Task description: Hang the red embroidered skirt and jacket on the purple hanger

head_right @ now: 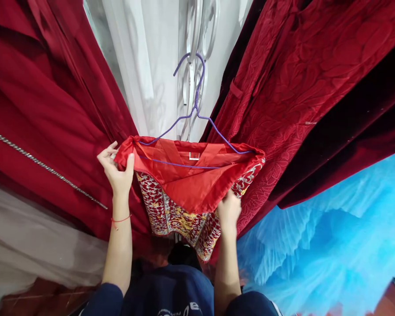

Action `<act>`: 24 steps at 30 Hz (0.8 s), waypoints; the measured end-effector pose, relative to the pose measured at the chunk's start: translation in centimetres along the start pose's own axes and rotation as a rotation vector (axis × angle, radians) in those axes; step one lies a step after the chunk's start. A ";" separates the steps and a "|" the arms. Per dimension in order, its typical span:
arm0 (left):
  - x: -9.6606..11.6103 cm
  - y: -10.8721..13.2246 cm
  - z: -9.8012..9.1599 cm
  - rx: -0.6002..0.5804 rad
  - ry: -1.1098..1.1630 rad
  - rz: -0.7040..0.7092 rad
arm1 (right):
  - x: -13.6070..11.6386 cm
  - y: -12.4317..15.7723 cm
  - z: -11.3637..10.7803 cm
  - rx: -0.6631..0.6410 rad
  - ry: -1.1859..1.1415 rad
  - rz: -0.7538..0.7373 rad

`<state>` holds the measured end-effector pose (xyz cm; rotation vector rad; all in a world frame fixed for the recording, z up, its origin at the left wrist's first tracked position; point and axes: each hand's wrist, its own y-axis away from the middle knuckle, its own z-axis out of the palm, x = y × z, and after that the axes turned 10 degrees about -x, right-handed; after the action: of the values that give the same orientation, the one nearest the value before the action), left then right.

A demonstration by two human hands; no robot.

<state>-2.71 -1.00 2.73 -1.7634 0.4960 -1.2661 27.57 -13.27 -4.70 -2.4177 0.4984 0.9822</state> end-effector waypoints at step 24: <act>-1.5 -0.3 0.1 0.048 -0.066 -0.280 | -6.6 -9.3 -7.5 0.481 0.153 0.098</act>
<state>-3.28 0.34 2.16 -1.8742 0.1821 -1.3923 31.78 -8.87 7.48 -2.0528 0.8115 0.6253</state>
